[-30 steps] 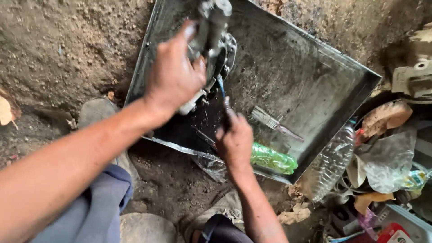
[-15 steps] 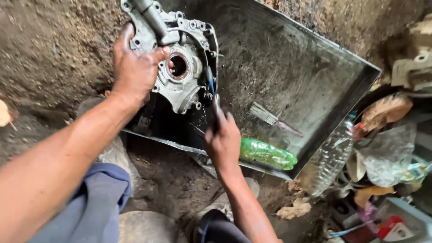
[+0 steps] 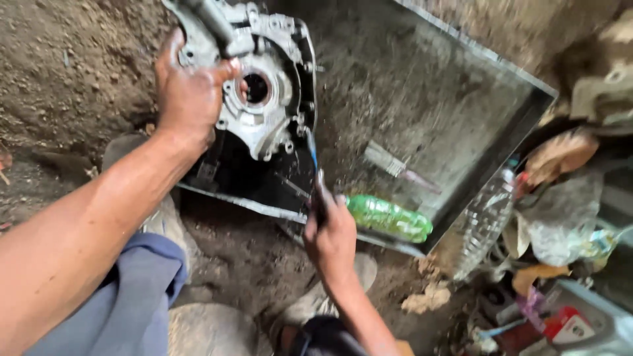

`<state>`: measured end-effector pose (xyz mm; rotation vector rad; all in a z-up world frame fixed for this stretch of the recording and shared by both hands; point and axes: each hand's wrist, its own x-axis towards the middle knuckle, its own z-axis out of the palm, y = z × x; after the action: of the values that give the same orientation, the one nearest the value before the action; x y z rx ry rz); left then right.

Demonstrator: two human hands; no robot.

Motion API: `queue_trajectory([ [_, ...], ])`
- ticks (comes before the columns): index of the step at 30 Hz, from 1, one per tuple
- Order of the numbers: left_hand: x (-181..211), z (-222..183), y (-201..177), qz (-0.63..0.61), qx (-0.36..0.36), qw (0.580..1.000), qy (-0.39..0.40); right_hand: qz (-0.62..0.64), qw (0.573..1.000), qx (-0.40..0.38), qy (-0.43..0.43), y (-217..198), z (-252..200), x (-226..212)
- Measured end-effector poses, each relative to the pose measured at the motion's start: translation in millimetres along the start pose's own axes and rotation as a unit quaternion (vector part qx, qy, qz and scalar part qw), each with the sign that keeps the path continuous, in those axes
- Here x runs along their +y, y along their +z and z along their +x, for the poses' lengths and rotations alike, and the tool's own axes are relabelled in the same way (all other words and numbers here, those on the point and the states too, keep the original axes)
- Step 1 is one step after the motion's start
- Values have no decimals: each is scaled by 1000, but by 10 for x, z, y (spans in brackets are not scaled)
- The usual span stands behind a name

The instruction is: Clean a metal engine or pump housing with a brush and liquid.

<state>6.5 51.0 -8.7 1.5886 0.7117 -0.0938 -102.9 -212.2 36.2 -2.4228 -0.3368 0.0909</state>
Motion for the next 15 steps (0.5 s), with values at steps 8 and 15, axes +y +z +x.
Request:
queue_trajectory([
  [8, -126, -101, 118, -77, 29, 995, -55, 21, 995, -19, 100, 22, 92, -218],
  [15, -240, -241, 214, -287, 93, 953, 3, -14, 984, -127, 124, -115, 270, -372],
])
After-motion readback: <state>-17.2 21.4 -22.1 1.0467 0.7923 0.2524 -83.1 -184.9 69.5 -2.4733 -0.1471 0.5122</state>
